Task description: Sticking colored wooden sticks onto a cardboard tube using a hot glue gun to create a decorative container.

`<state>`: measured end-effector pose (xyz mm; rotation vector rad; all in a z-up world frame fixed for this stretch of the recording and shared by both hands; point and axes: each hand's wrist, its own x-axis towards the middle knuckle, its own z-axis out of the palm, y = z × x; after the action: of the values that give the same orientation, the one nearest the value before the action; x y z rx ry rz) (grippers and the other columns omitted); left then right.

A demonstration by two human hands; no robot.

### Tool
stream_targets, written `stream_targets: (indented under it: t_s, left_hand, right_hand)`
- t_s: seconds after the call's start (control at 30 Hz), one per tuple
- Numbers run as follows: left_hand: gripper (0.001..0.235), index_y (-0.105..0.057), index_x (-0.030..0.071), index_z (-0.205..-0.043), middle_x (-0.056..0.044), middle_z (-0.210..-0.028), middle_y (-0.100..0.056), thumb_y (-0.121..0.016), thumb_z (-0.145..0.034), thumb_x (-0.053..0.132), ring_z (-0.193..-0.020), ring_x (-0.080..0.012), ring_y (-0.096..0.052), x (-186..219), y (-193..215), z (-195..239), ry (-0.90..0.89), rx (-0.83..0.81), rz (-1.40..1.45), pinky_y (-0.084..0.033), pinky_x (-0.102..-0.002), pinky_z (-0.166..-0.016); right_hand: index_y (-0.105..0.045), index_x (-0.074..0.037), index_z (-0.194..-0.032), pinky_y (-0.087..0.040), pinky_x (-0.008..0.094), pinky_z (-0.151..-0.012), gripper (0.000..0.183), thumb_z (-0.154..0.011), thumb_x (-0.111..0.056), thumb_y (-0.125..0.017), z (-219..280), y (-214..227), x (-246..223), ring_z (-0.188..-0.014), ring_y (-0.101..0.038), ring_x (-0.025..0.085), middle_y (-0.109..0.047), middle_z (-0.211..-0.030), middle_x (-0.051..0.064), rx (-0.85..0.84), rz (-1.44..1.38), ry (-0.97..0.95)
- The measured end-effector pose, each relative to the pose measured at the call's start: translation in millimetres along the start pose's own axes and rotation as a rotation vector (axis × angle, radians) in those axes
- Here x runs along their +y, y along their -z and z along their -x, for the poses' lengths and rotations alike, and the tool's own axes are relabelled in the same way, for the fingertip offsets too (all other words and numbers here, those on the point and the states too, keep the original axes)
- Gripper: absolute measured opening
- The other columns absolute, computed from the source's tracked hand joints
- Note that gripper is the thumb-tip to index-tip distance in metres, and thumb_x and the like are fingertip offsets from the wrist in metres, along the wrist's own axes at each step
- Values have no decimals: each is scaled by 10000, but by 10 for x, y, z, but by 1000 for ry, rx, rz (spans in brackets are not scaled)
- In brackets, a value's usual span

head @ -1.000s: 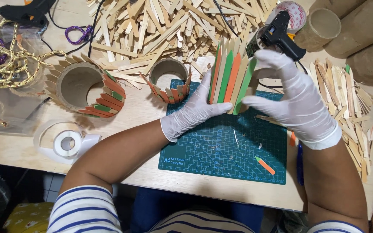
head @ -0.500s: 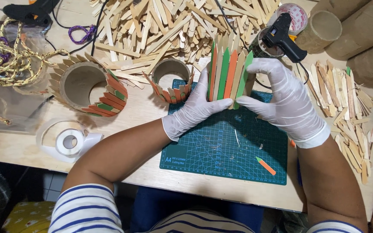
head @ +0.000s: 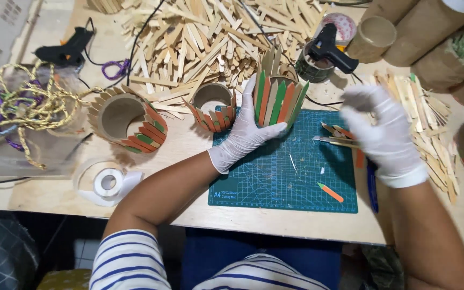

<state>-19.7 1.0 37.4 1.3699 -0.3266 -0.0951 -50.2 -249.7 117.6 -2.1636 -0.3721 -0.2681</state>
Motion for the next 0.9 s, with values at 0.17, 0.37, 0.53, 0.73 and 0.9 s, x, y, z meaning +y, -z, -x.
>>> stream_targets:
  t_s: [0.17, 0.37, 0.53, 0.73, 0.9]
  left_hand:
    - [1206, -143, 180, -1630, -229, -1576, -337, -931, -723, 291, -1472, -402, -369, -152, -23, 42, -187, 45, -279, -293, -498, -1239]
    - [1222, -227, 226, -1617, -186, -1470, -449, -943, -633, 336, -1362, -411, -507, -161, -246, -38, -437, 201, -549, -413, -531, -1155]
    - [1220, -117, 166, -1611, -158, -1548, -375, -963, -766, 407, -1441, -371, -468, 324, -240, -291, -873, 387, -921, -440, -502, -1247]
    - [912, -215, 316, -1540, -76, -1599, -319, -945, -1001, 230, -1515, -371, -436, 994, -165, -312, -1223, 596, -1384, -337, -639, -1283]
    - [738, -459, 157, -1349, -84, -1493, -432, -974, -849, 328, -1444, -366, -513, 1252, -323, -196, -1224, 658, -1137, -316, -628, -1305]
  right_hand:
    - [-769, -120, -1217, -550, 392, -905, 324, -901, -90, -834, 266, -309, 808, -984, -704, 312, -745, -1076, 95, 92, 300, 398]
    - [-737, -60, -1286, -541, 431, -910, 322, -976, 25, -722, 275, -295, 681, -977, -704, 305, -733, -1066, 165, 151, -9, 323]
    - [-691, -26, -1290, -542, 388, -959, 289, -1007, 28, -669, 346, -241, 668, -1003, -696, 275, -724, -1085, 157, 129, 2, 308]
    - [-653, -10, -1294, -542, 353, -1006, 272, -1024, 10, -618, 351, -233, 675, -1044, -684, 233, -715, -1123, 134, 89, -4, 319]
    - [-662, -22, -1276, -550, 350, -998, 266, -1014, 20, -631, 364, -249, 679, -1035, -686, 228, -714, -1110, 131, 92, -33, 326]
